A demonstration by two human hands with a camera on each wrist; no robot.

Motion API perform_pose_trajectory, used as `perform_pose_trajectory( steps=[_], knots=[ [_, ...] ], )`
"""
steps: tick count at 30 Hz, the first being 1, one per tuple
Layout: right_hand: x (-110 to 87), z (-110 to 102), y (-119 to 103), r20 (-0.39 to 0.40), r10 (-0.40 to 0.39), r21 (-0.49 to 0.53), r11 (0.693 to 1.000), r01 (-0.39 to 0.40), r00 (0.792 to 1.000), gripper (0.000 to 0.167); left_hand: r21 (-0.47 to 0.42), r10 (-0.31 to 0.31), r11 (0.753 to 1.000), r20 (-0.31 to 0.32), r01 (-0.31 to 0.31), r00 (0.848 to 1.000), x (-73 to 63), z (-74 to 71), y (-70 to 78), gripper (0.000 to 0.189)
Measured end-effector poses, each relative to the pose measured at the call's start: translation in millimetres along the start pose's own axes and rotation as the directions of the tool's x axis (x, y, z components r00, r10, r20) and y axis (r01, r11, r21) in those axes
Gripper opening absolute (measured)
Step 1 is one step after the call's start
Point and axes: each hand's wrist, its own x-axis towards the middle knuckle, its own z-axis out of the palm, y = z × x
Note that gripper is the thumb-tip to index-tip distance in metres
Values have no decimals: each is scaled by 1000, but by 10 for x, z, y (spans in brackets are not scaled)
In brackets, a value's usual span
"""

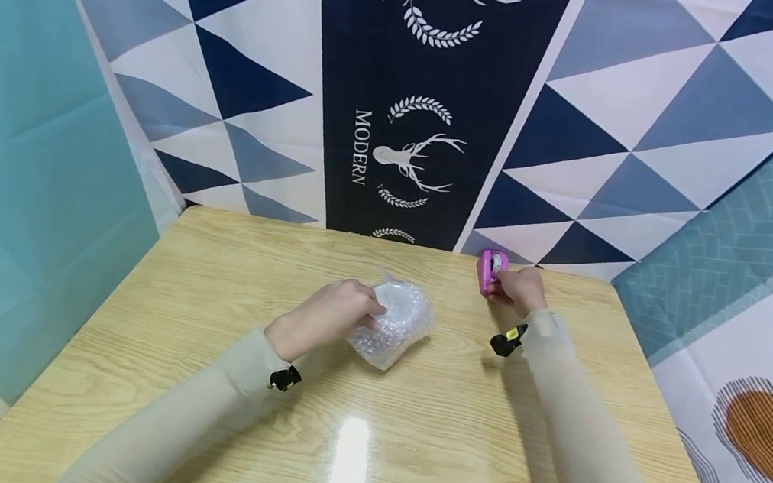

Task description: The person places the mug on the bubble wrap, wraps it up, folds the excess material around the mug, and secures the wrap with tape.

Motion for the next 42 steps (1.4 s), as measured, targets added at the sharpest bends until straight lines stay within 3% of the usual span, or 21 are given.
perform_pose_trajectory(
  steps=[6,12,22,30,34,42],
  knots=[
    [-6,31,49,41,28,105,994,-32,999,33,0,-11,1000,5,11,1000,-2,5,1,19],
    [3,14,63,51,36,139,989,-43,998,30,-7,-8,1000,-1,8,1000,5,2,5,19],
    [-35,18,85,30,26,138,990,-30,999,36,6,-2,1000,-3,2,1000,3,0,7,16],
    [-19,45,124,-26,24,193,981,-18,999,23,-13,-15,1000,5,15,1000,1,-6,12,18],
    [2,48,139,-38,11,177,984,-4,999,23,-23,-18,1000,9,19,1000,2,-9,17,18],
    [49,-37,213,26,-83,-40,996,84,996,35,-41,-24,999,17,25,1000,0,-12,16,19]
  ],
)
